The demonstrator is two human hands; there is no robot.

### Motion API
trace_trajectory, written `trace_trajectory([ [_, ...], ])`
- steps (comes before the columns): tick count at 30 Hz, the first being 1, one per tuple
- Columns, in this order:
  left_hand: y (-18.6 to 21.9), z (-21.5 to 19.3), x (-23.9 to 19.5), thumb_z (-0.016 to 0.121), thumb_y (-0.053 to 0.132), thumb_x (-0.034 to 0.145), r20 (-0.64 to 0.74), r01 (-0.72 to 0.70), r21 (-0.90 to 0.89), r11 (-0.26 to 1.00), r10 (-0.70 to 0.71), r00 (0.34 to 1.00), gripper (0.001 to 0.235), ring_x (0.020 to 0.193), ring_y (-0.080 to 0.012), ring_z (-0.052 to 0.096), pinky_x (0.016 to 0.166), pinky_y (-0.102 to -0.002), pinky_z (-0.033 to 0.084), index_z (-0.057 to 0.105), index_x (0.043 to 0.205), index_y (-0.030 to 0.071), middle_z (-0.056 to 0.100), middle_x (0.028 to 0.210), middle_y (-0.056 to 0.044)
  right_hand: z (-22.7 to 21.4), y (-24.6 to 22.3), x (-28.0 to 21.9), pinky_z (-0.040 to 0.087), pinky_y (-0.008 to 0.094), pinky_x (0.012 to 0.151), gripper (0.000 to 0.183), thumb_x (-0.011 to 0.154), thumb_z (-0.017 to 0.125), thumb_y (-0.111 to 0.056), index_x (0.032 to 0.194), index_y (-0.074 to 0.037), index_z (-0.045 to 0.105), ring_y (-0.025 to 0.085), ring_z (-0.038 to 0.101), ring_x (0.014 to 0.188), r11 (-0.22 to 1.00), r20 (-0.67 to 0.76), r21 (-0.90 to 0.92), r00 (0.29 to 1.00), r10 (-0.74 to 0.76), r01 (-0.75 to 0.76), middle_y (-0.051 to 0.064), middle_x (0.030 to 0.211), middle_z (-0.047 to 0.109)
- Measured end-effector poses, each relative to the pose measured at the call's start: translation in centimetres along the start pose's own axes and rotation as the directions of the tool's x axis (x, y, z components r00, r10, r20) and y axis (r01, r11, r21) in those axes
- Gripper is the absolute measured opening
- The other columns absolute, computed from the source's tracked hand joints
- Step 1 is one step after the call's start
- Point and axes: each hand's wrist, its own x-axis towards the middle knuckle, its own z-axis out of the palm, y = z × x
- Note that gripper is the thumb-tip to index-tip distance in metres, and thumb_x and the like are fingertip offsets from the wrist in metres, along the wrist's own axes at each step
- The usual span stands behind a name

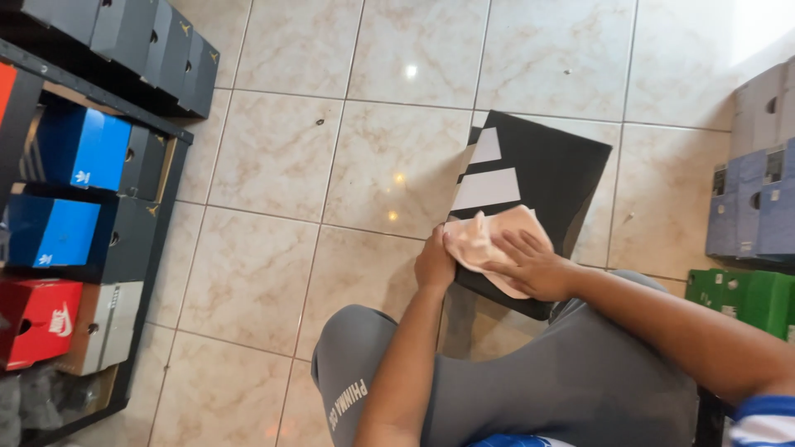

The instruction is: Cleaning and organizing shoe boxes and shoes using a cloth

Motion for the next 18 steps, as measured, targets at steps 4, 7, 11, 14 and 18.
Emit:
trace_trajectory([
  [4, -1.2, 0.8, 1.9, 0.023, 0.054, 0.108, 0.053, -0.007, 0.073, 0.997, 0.003, 0.999, 0.047, 0.107, -0.0422, 0.070, 0.092, -0.055, 0.056, 0.046, 0.136, 0.025, 0.064, 0.126, -0.012, 3.8, 8.0, -2.3, 0.013, 0.056, 0.127, 0.083, 0.078, 0.063, -0.044, 0.156, -0.044, 0.033, 0.033, 0.014, 0.162, 0.931, -0.231, -0.321, 0.968, 0.099, -0.172, 0.012, 0.175, 0.018],
  [7, 0.7, 0.6, 1.4, 0.031, 0.046, 0.108, -0.002, -0.027, 0.000, 1.000, 0.027, 1.000, 0.044, 0.106, -0.0442, 0.069, 0.091, -0.055, 0.057, 0.047, 0.137, 0.018, 0.064, 0.121, -0.018, 3.4, 11.3, 0.2, 0.004, 0.057, 0.128, 0.069, 0.094, 0.040, -0.054, 0.161, -0.038, 0.030, 0.035, 0.009, 0.162, 0.843, -0.257, -0.181, 0.852, 0.457, -0.507, 0.015, 0.175, 0.014],
  [11, 1.2, 0.9, 2.0, 0.024, 0.051, 0.110, 0.077, 0.015, -0.165, 0.986, -0.003, 0.997, 0.061, 0.119, -0.0510, 0.062, 0.099, -0.061, 0.051, 0.035, 0.157, 0.014, 0.060, 0.134, -0.025, 4.5, 2.0, 5.0, 0.010, 0.065, 0.120, 0.076, 0.091, 0.054, -0.041, 0.163, -0.032, 0.031, 0.048, 0.015, 0.154, 0.825, -0.295, -0.084, 0.805, 0.515, -0.559, 0.029, 0.167, 0.017],
  [14, 0.5, 1.2, 1.5, 0.022, 0.055, 0.110, 0.094, 0.031, -0.124, 0.992, -0.019, 0.995, 0.061, 0.115, -0.0510, 0.064, 0.097, -0.060, 0.052, 0.040, 0.155, 0.018, 0.066, 0.125, -0.026, 4.8, -5.6, 1.3, 0.019, 0.066, 0.117, 0.079, 0.089, 0.048, -0.049, 0.163, -0.036, 0.025, 0.050, 0.021, 0.151, 0.917, -0.206, -0.190, 0.927, 0.312, -0.351, 0.026, 0.165, 0.021],
  [18, 0.7, 1.3, 2.0, 0.026, 0.054, 0.109, 0.047, -0.024, -0.118, 0.993, 0.030, 0.998, 0.057, 0.110, -0.0483, 0.068, 0.094, -0.058, 0.054, 0.046, 0.151, 0.021, 0.069, 0.123, -0.025, 5.9, -5.6, -5.7, 0.003, 0.056, 0.127, 0.079, 0.090, 0.032, -0.070, 0.161, -0.037, 0.029, 0.042, 0.008, 0.160, 0.829, -0.321, -0.161, 0.823, 0.469, -0.535, 0.020, 0.172, 0.015],
])
